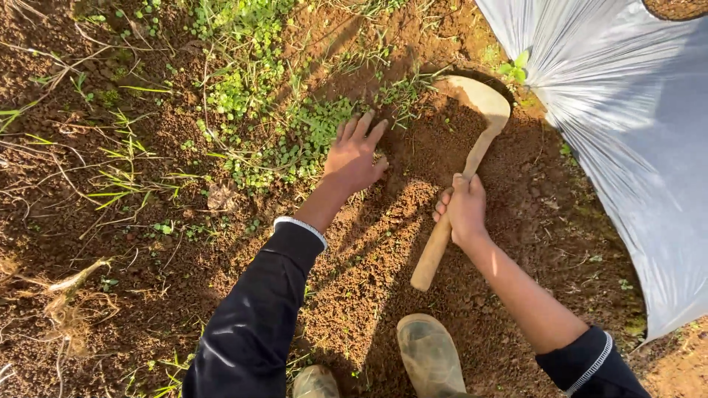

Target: The person is weeding a garden bed by loosening the soil with a hand tool and pulling out weeds by hand.

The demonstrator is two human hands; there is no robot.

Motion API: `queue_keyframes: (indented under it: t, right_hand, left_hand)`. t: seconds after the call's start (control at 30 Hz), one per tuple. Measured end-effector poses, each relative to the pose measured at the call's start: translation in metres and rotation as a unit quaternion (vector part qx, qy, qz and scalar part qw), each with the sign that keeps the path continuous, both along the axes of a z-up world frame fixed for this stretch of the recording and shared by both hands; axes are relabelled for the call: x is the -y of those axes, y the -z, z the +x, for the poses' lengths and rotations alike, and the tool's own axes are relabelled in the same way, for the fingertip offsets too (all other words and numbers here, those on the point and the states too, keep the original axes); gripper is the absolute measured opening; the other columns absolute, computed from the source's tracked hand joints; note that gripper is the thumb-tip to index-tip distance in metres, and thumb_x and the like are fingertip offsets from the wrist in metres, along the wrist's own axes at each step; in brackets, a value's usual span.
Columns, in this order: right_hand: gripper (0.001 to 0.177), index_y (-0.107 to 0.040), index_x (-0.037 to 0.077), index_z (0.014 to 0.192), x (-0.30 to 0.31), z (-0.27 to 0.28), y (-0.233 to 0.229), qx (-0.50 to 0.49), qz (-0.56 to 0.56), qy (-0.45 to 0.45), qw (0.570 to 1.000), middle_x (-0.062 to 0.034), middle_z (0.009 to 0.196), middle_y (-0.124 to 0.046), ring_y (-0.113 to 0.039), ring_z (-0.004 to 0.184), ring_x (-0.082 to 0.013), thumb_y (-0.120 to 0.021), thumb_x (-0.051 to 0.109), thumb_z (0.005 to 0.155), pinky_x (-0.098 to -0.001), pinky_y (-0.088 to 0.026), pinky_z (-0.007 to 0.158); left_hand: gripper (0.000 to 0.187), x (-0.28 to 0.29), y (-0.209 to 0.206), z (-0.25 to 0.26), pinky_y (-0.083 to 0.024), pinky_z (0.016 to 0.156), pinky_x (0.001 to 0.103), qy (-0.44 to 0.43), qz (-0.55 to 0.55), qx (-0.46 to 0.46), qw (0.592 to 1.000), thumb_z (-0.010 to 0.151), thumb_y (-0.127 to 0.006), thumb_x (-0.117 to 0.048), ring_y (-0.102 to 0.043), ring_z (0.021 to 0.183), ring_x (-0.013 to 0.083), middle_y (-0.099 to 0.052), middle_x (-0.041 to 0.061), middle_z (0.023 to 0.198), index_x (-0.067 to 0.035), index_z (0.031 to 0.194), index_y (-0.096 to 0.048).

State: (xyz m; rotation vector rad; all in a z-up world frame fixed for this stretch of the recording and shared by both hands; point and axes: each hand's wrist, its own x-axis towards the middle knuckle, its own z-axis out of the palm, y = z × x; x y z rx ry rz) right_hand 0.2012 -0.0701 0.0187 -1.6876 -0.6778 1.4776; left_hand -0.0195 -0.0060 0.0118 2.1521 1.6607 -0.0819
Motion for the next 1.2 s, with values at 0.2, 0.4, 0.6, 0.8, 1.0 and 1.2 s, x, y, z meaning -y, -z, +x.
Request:
queue_keyframes:
  t: [0.2,0.4,0.6,0.8,1.0,1.2]
  right_hand:
    - [0.021,-0.043,0.000,0.117,-0.013,0.014,0.002,-0.002,0.012,-0.011,1.000,-0.0002,0.060,-0.043,-0.049,0.045,-0.0137,-0.035,0.019,0.109,-0.0318,-0.046,0.033]
    - [0.035,-0.039,-0.006,0.137,-0.026,0.017,0.006,0.002,0.039,-0.017,0.999,-0.0037,0.060,-0.045,-0.051,0.046,-0.0163,-0.033,0.016,0.110,-0.0337,-0.048,0.036]
    - [0.034,-0.041,-0.006,0.133,-0.021,0.012,0.001,0.024,0.024,-0.045,0.998,-0.0017,0.063,-0.046,-0.052,0.049,-0.0147,-0.034,0.018,0.109,-0.0321,-0.049,0.037]
    - [0.024,-0.045,-0.001,0.117,-0.038,0.013,-0.019,0.035,-0.002,-0.059,0.998,-0.0002,0.064,-0.044,-0.050,0.050,-0.0133,-0.032,0.017,0.109,-0.0303,-0.047,0.038]
    - [0.026,-0.043,-0.001,0.123,-0.025,0.020,-0.019,0.032,-0.030,-0.053,0.998,-0.0001,0.062,-0.043,-0.049,0.049,-0.0144,-0.033,0.018,0.109,-0.0321,-0.048,0.038]
    - [0.037,-0.039,-0.008,0.137,-0.030,0.021,-0.017,0.051,0.006,-0.069,0.996,-0.0021,0.064,-0.044,-0.051,0.052,-0.0145,-0.030,0.014,0.110,-0.0309,-0.049,0.041]
  left_hand:
    - [0.074,-0.024,0.004,-0.004,-0.023,0.126,0.050,-0.033,-0.027,-0.012,0.999,0.094,-0.059,-0.045,-0.030,0.152,0.0332,-0.028,0.012,0.165,-0.024,0.160,-0.035]
    - [0.079,-0.030,0.016,-0.001,-0.024,0.126,0.050,-0.064,-0.045,0.006,0.997,0.090,-0.060,-0.050,-0.028,0.153,0.0325,-0.026,0.008,0.166,-0.027,0.161,-0.034]
    - [0.085,-0.027,0.016,-0.001,-0.024,0.127,0.050,-0.069,-0.064,0.009,0.996,0.088,-0.063,-0.051,-0.027,0.154,0.0336,-0.022,0.007,0.169,-0.028,0.163,-0.030]
    - [0.084,-0.029,0.011,-0.001,-0.024,0.126,0.050,-0.071,-0.059,0.020,0.996,0.088,-0.063,-0.050,-0.027,0.154,0.0345,-0.022,0.008,0.168,-0.028,0.162,-0.031]
    - [0.085,-0.030,0.012,-0.007,-0.023,0.127,0.048,-0.060,-0.077,0.011,0.995,0.088,-0.063,-0.051,-0.025,0.155,0.0333,-0.018,0.006,0.169,-0.031,0.163,-0.028]
    - [0.083,-0.031,0.021,-0.007,-0.025,0.128,0.048,-0.054,-0.059,0.016,0.997,0.090,-0.064,-0.051,-0.024,0.155,0.0327,-0.018,0.005,0.168,-0.032,0.163,-0.028]
